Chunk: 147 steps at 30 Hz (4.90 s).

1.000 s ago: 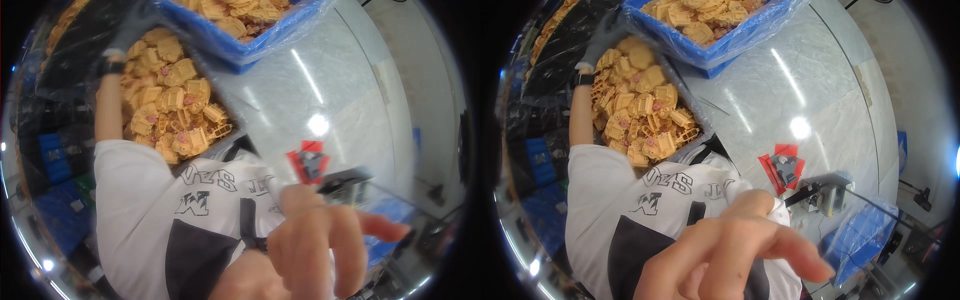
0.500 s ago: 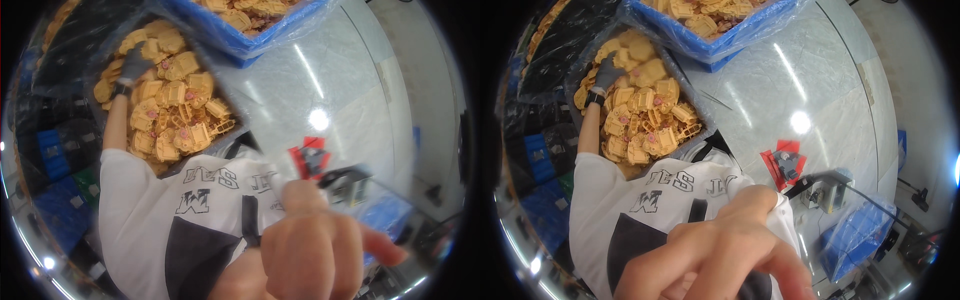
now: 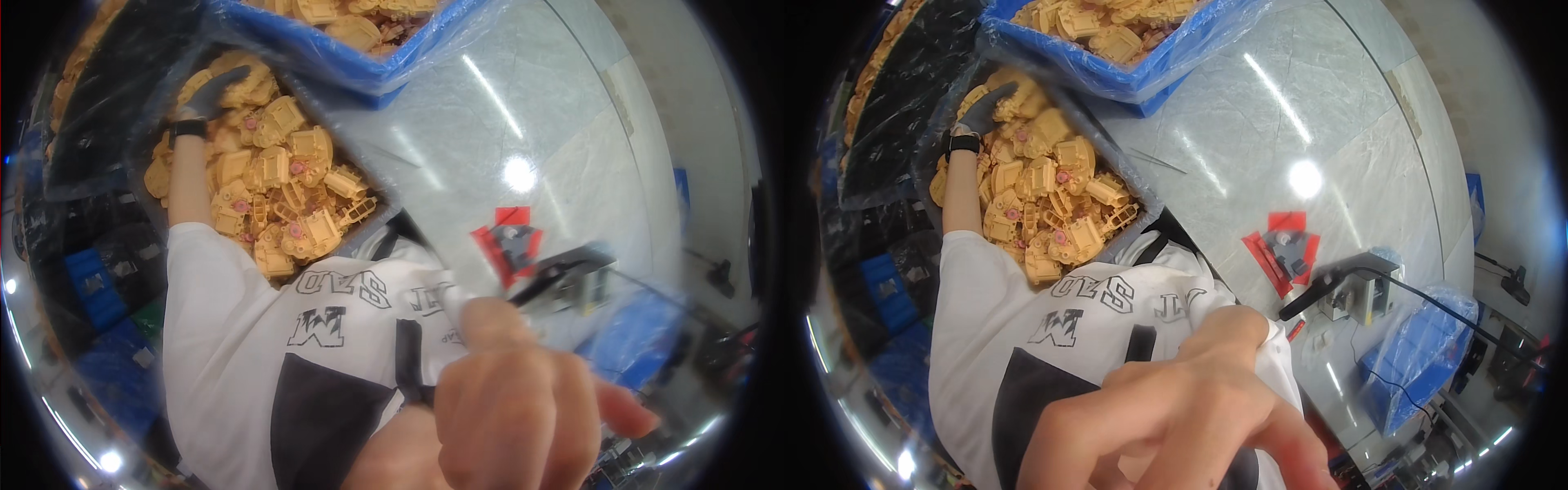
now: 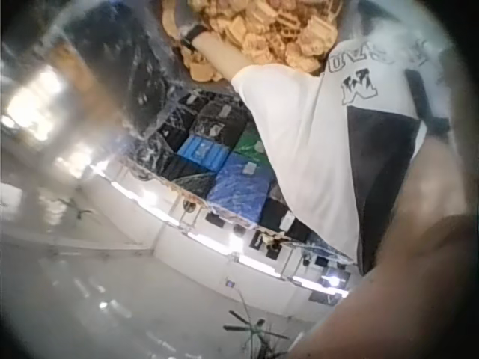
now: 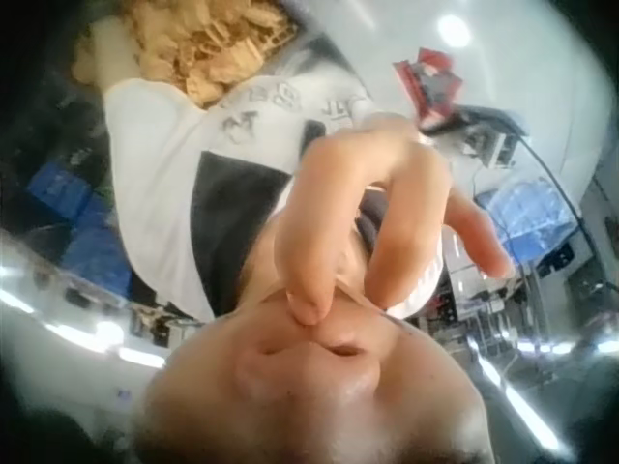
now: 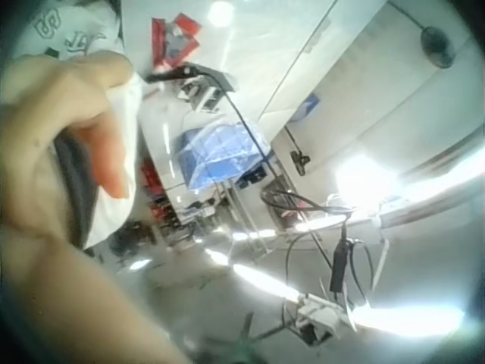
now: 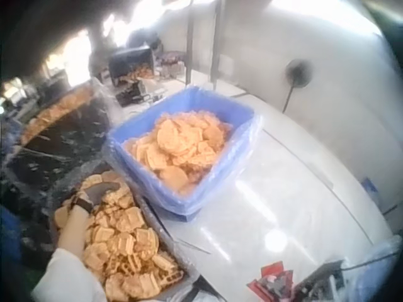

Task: Using an electric screwdriver to assemble yellow plastic casings and moving components between bins.

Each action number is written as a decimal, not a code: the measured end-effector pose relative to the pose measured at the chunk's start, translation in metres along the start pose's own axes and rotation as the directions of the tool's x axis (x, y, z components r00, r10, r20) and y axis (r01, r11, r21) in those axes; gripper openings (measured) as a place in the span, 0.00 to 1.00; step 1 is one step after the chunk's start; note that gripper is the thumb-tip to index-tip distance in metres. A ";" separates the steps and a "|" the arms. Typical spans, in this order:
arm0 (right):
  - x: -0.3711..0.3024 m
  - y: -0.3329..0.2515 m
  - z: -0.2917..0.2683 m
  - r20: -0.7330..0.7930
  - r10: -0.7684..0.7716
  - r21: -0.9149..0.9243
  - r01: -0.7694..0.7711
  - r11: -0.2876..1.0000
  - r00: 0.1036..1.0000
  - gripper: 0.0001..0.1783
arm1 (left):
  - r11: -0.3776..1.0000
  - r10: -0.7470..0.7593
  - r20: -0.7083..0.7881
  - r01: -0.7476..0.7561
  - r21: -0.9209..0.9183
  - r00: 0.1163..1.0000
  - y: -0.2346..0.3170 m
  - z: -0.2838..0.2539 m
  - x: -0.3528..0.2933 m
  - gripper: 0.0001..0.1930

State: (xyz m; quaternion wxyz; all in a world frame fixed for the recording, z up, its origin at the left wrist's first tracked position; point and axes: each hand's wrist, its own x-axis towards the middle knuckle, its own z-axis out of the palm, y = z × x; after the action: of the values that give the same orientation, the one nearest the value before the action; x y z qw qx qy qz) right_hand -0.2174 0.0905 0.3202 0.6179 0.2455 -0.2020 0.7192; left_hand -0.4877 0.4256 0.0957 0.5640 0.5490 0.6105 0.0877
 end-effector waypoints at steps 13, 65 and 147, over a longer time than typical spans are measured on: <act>-0.024 -0.010 -0.007 0.143 -0.211 -0.097 0.226 0.969 0.967 0.16 | 0.702 0.662 -0.440 -0.708 0.081 0.606 0.046 0.056 -0.089 0.17; -0.064 -0.056 -0.007 -0.064 0.068 -0.496 -0.090 0.864 0.996 0.30 | 0.966 0.207 0.026 -0.209 0.150 0.978 -0.044 0.076 -0.016 0.14; -0.126 -0.095 -0.036 0.000 -0.227 -0.656 0.171 0.735 0.974 0.29 | 0.472 0.593 0.193 -0.532 0.703 0.782 0.132 0.178 -0.126 0.24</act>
State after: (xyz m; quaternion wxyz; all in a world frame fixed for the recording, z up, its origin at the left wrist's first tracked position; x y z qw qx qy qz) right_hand -0.1128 0.0274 0.2145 0.7453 0.0064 -0.3871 0.5428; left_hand -0.3027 0.2884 0.2047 0.2141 0.8905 0.3996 0.0398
